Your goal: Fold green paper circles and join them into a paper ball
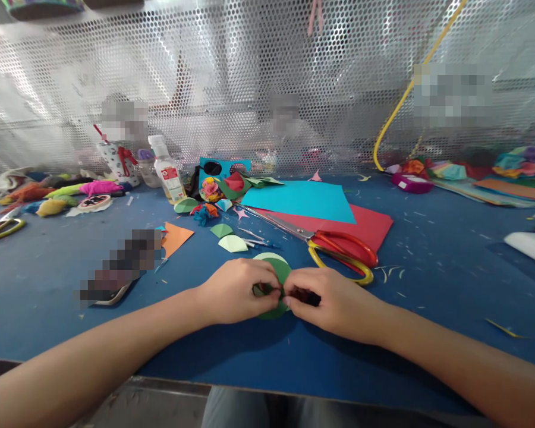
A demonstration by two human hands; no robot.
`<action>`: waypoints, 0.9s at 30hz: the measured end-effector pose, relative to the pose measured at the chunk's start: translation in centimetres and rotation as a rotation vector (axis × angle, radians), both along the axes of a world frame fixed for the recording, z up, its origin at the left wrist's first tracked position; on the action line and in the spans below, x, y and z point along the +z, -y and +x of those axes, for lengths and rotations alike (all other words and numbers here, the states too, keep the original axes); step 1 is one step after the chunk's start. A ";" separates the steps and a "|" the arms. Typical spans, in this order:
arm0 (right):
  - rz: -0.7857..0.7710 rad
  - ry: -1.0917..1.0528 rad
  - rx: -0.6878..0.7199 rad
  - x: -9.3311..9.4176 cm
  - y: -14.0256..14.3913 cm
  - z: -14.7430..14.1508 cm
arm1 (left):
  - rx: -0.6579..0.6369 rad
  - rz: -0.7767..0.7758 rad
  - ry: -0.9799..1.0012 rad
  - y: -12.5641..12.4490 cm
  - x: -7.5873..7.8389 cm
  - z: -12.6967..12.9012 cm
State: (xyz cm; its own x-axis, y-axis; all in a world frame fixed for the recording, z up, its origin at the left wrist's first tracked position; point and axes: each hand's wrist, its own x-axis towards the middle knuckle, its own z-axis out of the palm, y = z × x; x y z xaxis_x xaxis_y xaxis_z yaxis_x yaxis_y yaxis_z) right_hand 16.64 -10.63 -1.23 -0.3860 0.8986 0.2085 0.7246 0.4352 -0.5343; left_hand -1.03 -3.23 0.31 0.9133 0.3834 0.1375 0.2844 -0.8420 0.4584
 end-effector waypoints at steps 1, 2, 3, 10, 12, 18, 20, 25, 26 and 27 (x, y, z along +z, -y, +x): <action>0.005 0.015 0.000 0.1 0.0 0.0 | -0.001 0.000 -0.003 0.0 0.0 0.0; 0.009 0.030 0.002 0.2 0.1 0.0 | -0.005 0.001 -0.005 0.0 0.0 0.0; 0.012 0.044 0.004 0.3 0.2 0.0 | -0.009 0.003 -0.009 0.0 0.0 0.0; 0.018 0.057 0.011 0.2 0.4 0.1 | -0.035 0.010 -0.015 0.0 0.0 0.0; 0.010 0.046 0.010 0.2 0.3 0.1 | -0.033 -0.004 -0.013 0.0 -0.1 0.1; 0.021 0.025 -0.015 0.2 0.1 0.3 | -0.008 -0.044 0.019 -0.2 -0.3 0.1; 0.031 0.002 -0.029 0.1 0.1 0.3 | 0.001 -0.052 0.047 -0.3 -0.4 0.1; 0.039 -0.021 -0.042 -0.1 0.0 0.2 | 0.011 -0.082 0.076 -0.4 -0.5 0.1; 0.039 -0.021 -0.042 0.0 0.0 0.2 | 0.012 -0.086 0.081 -0.5 -0.5 0.1; 0.040 -0.021 -0.044 0.0 0.0 0.2 | 0.013 -0.090 0.085 -0.5 -0.5 0.1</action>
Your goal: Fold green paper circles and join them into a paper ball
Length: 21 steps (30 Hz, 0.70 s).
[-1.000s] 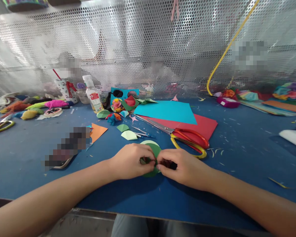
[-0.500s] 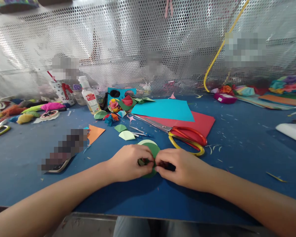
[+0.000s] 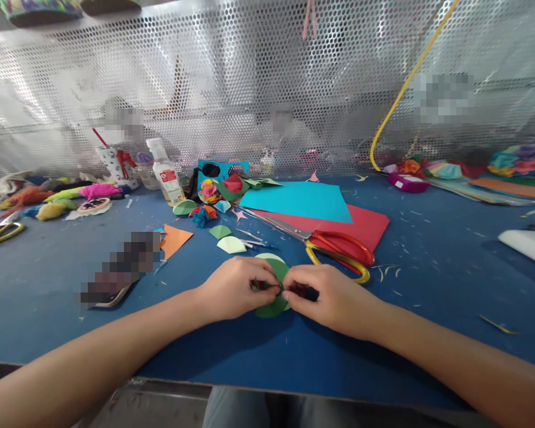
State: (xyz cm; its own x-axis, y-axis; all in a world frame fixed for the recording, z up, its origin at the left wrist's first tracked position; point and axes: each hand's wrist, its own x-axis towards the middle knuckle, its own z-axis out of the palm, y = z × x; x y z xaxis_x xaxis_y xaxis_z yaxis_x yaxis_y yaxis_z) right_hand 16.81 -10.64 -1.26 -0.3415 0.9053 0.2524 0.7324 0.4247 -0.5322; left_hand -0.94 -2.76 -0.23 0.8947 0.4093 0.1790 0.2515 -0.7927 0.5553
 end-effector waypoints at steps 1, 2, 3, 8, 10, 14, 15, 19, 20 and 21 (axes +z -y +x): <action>0.001 0.001 -0.002 0.0 0.0 0.0 | 0.001 -0.006 0.005 0.0 0.0 0.0; 0.003 0.002 -0.006 0.0 0.0 0.0 | 0.002 -0.014 0.009 0.0 0.0 0.0; 0.004 0.003 -0.008 0.0 -0.1 0.0 | 0.003 -0.023 0.012 0.0 0.0 0.0; -0.008 -0.006 -0.005 0.0 -0.2 -0.1 | 0.016 -0.066 0.030 0.0 0.2 0.0; -0.011 -0.007 -0.008 0.1 -0.2 -0.2 | 0.022 -0.081 0.039 0.0 0.2 0.0; -0.011 -0.010 -0.012 0.1 -0.2 -0.2 | 0.022 -0.088 0.048 -0.1 0.2 -0.1; -0.011 -0.012 -0.012 0.1 -0.2 -0.2 | 0.020 -0.086 0.052 -0.1 0.2 -0.1; 0.001 -0.015 -0.013 0.2 -0.1 -0.2 | 0.028 -0.086 0.063 -0.1 0.2 -0.1; 0.003 -0.014 -0.014 0.2 -0.1 -0.2 | 0.031 -0.088 0.065 -0.1 0.3 -0.1; 0.006 -0.015 -0.015 0.2 -0.1 -0.2 | 0.033 -0.091 0.067 -0.1 0.3 -0.1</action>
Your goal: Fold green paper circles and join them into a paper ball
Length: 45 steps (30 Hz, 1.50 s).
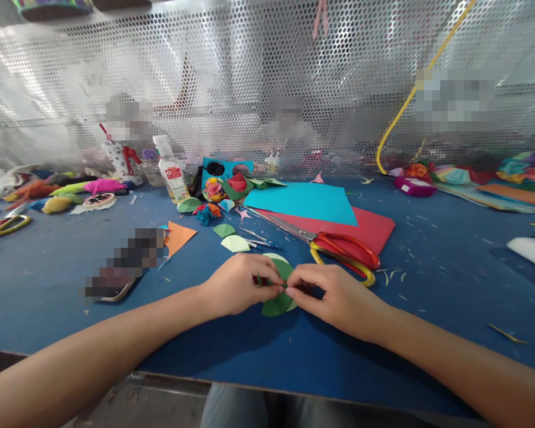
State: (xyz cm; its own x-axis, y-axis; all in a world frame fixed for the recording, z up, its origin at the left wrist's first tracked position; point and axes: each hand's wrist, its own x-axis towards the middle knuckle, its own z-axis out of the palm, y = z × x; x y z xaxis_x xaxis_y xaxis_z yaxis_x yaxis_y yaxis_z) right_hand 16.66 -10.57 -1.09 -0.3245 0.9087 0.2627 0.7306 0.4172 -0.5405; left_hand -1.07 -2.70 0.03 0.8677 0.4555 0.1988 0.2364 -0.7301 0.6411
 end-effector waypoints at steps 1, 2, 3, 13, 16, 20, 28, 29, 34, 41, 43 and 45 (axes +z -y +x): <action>0.002 -0.001 -0.002 0.0 0.0 0.0 | 0.004 -0.003 0.001 0.0 0.0 0.0; 0.003 -0.003 -0.005 0.0 0.0 0.0 | 0.010 -0.006 0.003 0.0 0.0 0.0; 0.004 -0.006 -0.009 0.1 0.0 0.0 | 0.017 -0.010 0.007 0.1 0.0 0.1; 0.010 -0.040 -0.035 0.5 0.0 0.0 | 0.079 -0.067 0.114 0.6 0.1 0.1; 0.025 -0.048 -0.042 0.5 0.1 0.1 | 0.088 -0.085 0.123 0.6 0.2 0.1; 0.035 -0.064 -0.046 0.5 0.0 0.0 | 0.084 -0.082 0.113 0.6 0.2 0.1; 0.009 -0.061 -0.039 0.3 -0.1 -0.1 | 0.058 -0.021 0.046 0.3 0.0 -0.1; 0.006 -0.059 -0.037 0.3 -0.1 -0.1 | 0.051 0.001 0.028 0.3 -0.1 -0.1; -0.001 -0.054 -0.031 0.3 0.0 -0.3 | 0.002 0.082 -0.072 0.3 -0.2 -0.2; -0.004 -0.062 -0.022 0.3 0.1 -0.3 | -0.011 0.090 -0.076 0.3 -0.2 -0.3; -0.005 -0.065 -0.016 0.4 0.1 -0.3 | -0.011 0.079 -0.071 0.4 -0.2 -0.3; -0.003 -0.071 -0.012 0.4 0.1 -0.3 | -0.012 0.068 -0.060 0.4 -0.2 -0.2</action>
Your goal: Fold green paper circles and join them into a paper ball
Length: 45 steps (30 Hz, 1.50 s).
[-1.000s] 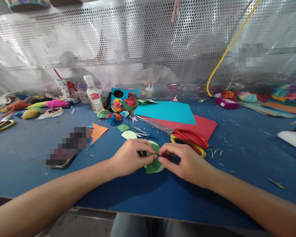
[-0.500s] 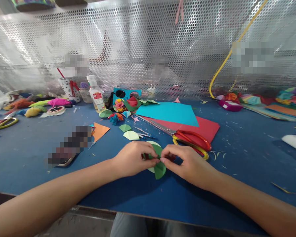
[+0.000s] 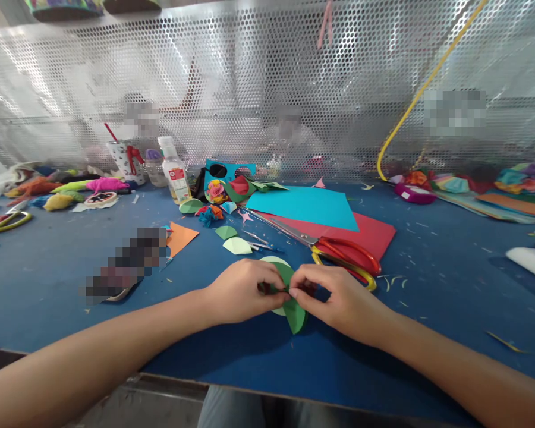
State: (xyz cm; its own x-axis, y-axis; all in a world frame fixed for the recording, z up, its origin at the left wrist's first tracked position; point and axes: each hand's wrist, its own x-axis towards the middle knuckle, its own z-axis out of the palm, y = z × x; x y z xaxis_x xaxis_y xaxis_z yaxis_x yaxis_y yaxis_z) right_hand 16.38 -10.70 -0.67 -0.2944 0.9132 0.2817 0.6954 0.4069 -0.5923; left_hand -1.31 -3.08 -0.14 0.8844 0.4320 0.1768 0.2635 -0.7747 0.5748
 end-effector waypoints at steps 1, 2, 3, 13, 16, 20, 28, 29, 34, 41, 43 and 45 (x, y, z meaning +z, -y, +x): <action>0.002 -0.004 0.001 0.0 0.0 0.0 | -0.001 -0.006 0.006 0.0 0.0 0.0; 0.005 -0.008 0.003 0.1 0.0 0.0 | -0.003 -0.011 0.013 0.0 0.0 0.0; 0.006 -0.012 0.004 0.1 0.0 0.0 | -0.003 -0.015 0.020 0.0 0.0 0.1; 0.015 -0.002 0.005 0.3 0.0 0.0 | -0.001 -0.036 0.036 0.0 0.0 0.1; 0.014 0.004 0.001 0.3 0.0 0.0 | 0.006 -0.044 0.033 0.1 0.1 0.2; 0.018 -0.006 0.003 0.3 0.0 0.0 | 0.006 -0.060 0.039 0.1 0.2 0.2; 0.017 0.001 0.008 0.3 0.0 -0.1 | -0.050 -0.094 0.026 0.0 0.1 0.1; 0.012 0.007 0.012 0.3 0.1 -0.1 | -0.055 -0.095 0.010 0.0 0.1 0.1; 0.001 0.017 0.046 0.2 0.2 0.0 | -0.099 -0.085 -0.043 0.1 0.3 0.1; -0.006 0.028 0.060 0.1 0.2 0.2 | -0.107 -0.063 -0.050 0.3 0.3 0.1; -0.008 0.024 0.061 0.1 0.1 0.2 | -0.086 -0.060 -0.043 0.3 0.2 0.1; 0.002 0.006 0.045 0.2 0.1 0.2 | -0.045 -0.056 -0.016 0.3 0.2 0.2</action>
